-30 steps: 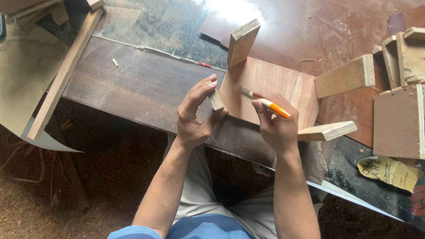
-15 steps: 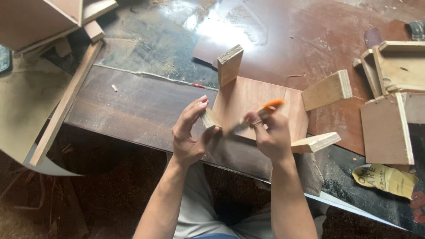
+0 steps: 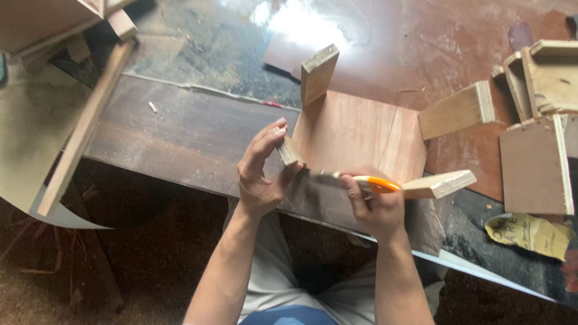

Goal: The person sands a small wooden object with a sanding block, then uses a chisel to smooth edges, and finally brushes the surface with a paintbrush. The person handles the object repeatedly, turning it to access different sides.

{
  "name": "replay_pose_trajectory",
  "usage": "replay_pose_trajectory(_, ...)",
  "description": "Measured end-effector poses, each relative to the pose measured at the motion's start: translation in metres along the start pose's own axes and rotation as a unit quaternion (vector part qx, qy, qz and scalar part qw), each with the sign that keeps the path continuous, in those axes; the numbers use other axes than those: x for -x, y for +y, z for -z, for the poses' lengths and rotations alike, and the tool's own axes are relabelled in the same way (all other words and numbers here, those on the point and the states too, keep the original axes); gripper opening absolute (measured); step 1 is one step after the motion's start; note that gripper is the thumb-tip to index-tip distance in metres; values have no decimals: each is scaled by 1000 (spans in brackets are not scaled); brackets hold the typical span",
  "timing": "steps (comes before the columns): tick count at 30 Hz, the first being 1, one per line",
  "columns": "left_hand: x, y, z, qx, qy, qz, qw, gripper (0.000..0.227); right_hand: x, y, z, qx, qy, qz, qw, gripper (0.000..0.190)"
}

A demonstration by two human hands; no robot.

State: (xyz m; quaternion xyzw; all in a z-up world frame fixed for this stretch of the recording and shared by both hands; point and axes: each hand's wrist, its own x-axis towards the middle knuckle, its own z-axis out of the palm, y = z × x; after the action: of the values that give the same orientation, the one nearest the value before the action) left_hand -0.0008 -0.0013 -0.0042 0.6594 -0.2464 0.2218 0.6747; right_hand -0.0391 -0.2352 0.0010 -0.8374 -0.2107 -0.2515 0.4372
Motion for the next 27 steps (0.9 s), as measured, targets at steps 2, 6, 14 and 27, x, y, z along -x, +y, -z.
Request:
replay_pose_trajectory(2,3,-2,0,-23,5,-5,1000,59,6,-6,-1,39,18,-12,999,9)
replay_pose_trajectory(6,2,-3,-1,-43,16,-16,999,59,9,-34,-6,52,12,-11,998,11)
replay_pose_trajectory(14,-1,5,1,-70,14,-28,997,58,33,-54,-13,136,8,-6,991,17)
replay_pose_trajectory(27,16,26,-3,-117,30,-31,992,58,47,-66,-5,193,91,-52,976,15)
